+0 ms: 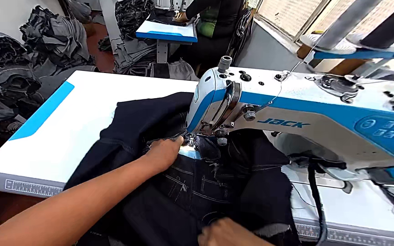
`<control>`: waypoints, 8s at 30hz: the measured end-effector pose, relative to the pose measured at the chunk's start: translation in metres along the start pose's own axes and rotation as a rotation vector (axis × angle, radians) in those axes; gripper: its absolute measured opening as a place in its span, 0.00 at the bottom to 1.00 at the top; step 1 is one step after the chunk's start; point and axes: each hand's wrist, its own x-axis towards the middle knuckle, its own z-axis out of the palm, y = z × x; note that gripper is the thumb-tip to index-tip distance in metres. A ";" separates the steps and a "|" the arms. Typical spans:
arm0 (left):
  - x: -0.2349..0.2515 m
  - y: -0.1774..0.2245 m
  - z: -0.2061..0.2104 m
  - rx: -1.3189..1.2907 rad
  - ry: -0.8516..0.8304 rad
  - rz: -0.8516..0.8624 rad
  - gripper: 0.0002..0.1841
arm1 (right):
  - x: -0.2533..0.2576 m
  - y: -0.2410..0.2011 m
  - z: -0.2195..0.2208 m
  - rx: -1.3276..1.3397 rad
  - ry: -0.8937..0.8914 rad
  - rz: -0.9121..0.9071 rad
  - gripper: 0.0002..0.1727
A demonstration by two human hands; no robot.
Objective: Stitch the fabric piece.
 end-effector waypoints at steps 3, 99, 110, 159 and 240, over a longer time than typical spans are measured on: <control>-0.001 0.004 0.004 0.009 0.048 -0.037 0.18 | -0.009 0.002 -0.009 0.161 -0.073 0.109 0.25; -0.008 -0.020 0.044 0.058 0.152 0.252 0.32 | 0.054 0.169 -0.023 0.108 0.708 0.168 0.14; 0.013 -0.025 0.030 0.057 0.115 0.250 0.32 | 0.063 0.179 -0.032 0.084 0.694 0.320 0.13; 0.008 -0.009 0.073 0.069 0.404 0.185 0.50 | 0.069 0.132 -0.006 -0.117 0.447 0.647 0.38; -0.024 -0.159 -0.016 -0.264 0.390 -0.359 0.22 | -0.025 0.193 -0.045 0.239 0.847 0.983 0.33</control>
